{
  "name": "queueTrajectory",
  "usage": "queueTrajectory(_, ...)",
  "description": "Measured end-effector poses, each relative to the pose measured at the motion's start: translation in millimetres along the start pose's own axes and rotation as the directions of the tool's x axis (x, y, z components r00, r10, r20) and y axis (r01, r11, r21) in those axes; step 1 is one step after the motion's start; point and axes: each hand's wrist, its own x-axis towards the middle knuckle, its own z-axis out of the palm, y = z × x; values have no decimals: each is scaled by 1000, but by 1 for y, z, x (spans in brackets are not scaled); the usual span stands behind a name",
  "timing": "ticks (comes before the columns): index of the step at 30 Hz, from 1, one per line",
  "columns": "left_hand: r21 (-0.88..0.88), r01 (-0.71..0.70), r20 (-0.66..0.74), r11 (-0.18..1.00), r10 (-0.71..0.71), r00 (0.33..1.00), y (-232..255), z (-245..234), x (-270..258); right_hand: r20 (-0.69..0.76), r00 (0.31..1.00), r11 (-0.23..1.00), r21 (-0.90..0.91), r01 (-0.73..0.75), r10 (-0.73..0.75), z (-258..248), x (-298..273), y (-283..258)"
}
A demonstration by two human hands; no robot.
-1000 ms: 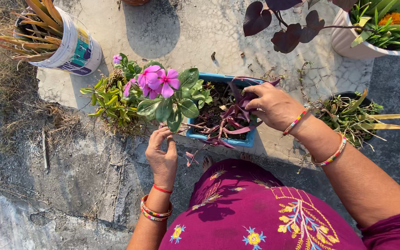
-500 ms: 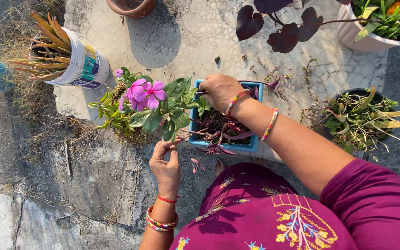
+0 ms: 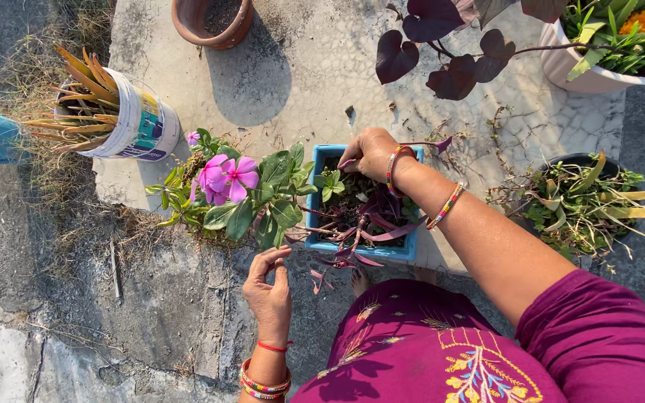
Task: The person tends to potted plants on a rooftop, removing dry leaves and stems from a purple-leafed plant and a flowering plant. They handle the plants by hand, picking off dead foliage and placing it aside.
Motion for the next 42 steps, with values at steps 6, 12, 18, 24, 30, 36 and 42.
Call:
queueTrajectory(6,-117,57,17,992,-56,998,7,5,3,3,1000,999,33,3,-3,-1,1,-1)
queueTrajectory(12,-23,81,29,996,-80,996,12,7,7,0,1000,1000,29,10,-10,-2,1,3)
queueTrajectory(18,-113,-18,35,993,22,999,16,7,8,0,1000,999,39,-3,3,-3,0,1)
queueTrajectory(24,-51,45,38,998,-43,998,17,4,8,-15,1000,1000,28,-2,2,-4,-2,-3)
queueTrajectory(30,-77,14,56,997,-10,998,19,2,7,-19,1000,997,80,19,-17,-1,-1,2)
queueTrajectory(36,-52,-11,25,999,13,1000,22,0,9,-36,999,1000,-4,-19,19,-5,0,-4)
queueTrajectory(42,-71,-31,24,997,33,999,21,1,11,-320,935,980,74,187,-154,3,-13,-17)
